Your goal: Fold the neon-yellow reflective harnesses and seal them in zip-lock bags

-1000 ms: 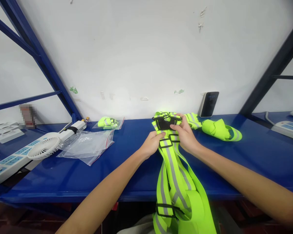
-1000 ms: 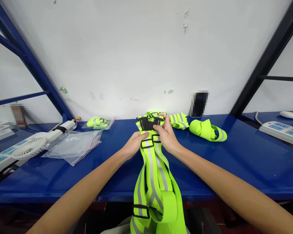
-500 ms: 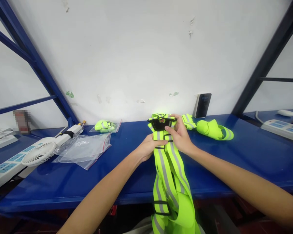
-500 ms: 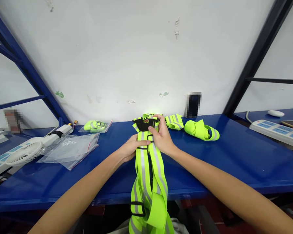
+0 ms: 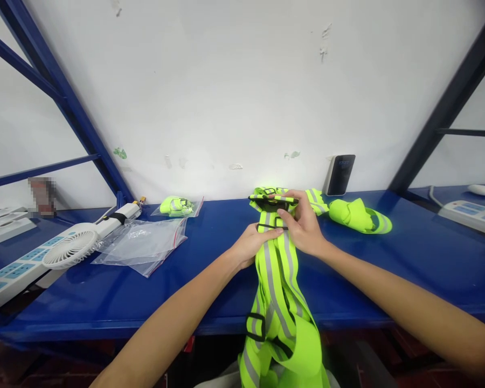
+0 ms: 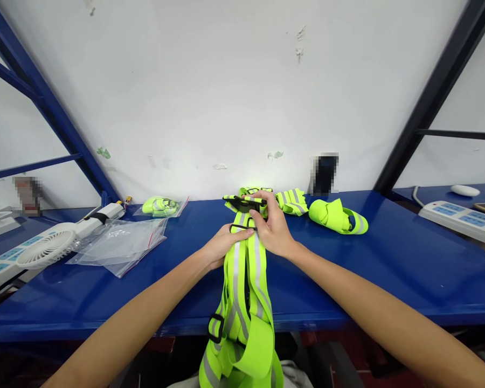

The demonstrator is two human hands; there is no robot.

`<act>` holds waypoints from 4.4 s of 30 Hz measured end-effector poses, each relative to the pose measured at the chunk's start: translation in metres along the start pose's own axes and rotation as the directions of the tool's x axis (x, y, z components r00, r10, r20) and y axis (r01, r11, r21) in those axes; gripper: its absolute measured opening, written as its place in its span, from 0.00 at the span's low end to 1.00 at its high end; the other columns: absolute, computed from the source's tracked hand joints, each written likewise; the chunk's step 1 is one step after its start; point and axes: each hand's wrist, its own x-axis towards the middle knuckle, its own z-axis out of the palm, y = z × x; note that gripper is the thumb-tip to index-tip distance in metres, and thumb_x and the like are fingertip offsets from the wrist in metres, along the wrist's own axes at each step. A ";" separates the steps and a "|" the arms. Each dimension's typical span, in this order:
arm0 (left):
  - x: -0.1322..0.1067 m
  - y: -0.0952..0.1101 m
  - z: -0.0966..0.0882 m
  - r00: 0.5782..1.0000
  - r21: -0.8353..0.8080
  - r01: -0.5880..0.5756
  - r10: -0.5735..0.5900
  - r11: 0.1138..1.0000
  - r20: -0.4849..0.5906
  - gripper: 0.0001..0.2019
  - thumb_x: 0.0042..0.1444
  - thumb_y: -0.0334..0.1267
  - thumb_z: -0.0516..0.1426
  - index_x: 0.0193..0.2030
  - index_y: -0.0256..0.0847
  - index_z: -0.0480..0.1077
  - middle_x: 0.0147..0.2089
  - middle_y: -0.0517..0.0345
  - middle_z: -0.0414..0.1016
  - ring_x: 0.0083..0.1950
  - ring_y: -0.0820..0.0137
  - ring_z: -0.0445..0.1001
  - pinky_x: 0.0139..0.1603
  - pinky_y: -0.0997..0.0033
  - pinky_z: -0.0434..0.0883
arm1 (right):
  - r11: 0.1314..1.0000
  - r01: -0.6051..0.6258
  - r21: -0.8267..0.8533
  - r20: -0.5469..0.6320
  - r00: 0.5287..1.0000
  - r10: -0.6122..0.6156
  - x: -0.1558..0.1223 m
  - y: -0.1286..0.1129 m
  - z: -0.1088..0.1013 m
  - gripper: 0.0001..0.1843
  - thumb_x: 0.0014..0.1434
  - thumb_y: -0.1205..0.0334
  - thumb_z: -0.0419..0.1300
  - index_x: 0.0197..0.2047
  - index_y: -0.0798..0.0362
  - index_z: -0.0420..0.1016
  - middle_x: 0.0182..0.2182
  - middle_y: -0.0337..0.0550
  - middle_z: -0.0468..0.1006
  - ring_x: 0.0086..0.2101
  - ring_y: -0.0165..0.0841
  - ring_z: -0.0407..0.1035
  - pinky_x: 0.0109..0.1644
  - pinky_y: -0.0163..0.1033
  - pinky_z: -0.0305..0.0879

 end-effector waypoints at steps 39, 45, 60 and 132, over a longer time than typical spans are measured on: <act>-0.001 0.024 -0.014 0.991 0.087 -0.124 0.128 0.989 -0.040 0.26 0.39 0.27 0.66 0.49 0.38 0.72 0.36 0.57 0.78 0.35 0.67 0.77 0.41 0.66 0.72 | 0.958 0.245 0.148 0.396 0.873 -0.284 0.007 0.003 -0.015 0.18 0.65 0.56 0.55 0.55 0.44 0.77 0.56 0.47 0.75 0.58 0.47 0.66 0.63 0.60 0.60; -0.001 0.023 -0.017 0.989 0.110 -0.122 0.131 0.986 -0.076 0.22 0.37 0.29 0.67 0.43 0.37 0.73 0.35 0.57 0.78 0.35 0.66 0.77 0.42 0.66 0.72 | 0.990 0.130 -0.056 0.308 0.945 -0.107 0.000 0.000 -0.004 0.10 0.63 0.56 0.60 0.46 0.43 0.79 0.63 0.46 0.61 0.64 0.47 0.58 0.67 0.58 0.55; 0.001 0.021 -0.026 0.915 0.460 -0.349 0.403 0.816 -0.019 0.12 0.45 0.32 0.65 0.39 0.36 0.77 0.41 0.53 0.80 0.47 0.61 0.76 0.50 0.67 0.71 | 0.641 -0.684 0.349 0.466 0.720 0.514 0.011 -0.006 -0.005 0.31 0.47 0.66 0.70 0.54 0.49 0.68 0.43 0.43 0.79 0.42 0.39 0.76 0.44 0.43 0.75; 0.013 -0.001 -0.016 0.844 0.578 -0.366 0.522 0.730 -0.126 0.15 0.47 0.34 0.64 0.34 0.41 0.59 0.30 0.64 0.67 0.34 0.70 0.70 0.40 0.69 0.68 | 0.937 0.156 -0.313 -0.049 0.983 -0.179 -0.006 0.017 -0.001 0.26 0.53 0.78 0.53 0.52 0.47 0.72 0.47 0.43 0.79 0.48 0.40 0.74 0.53 0.47 0.70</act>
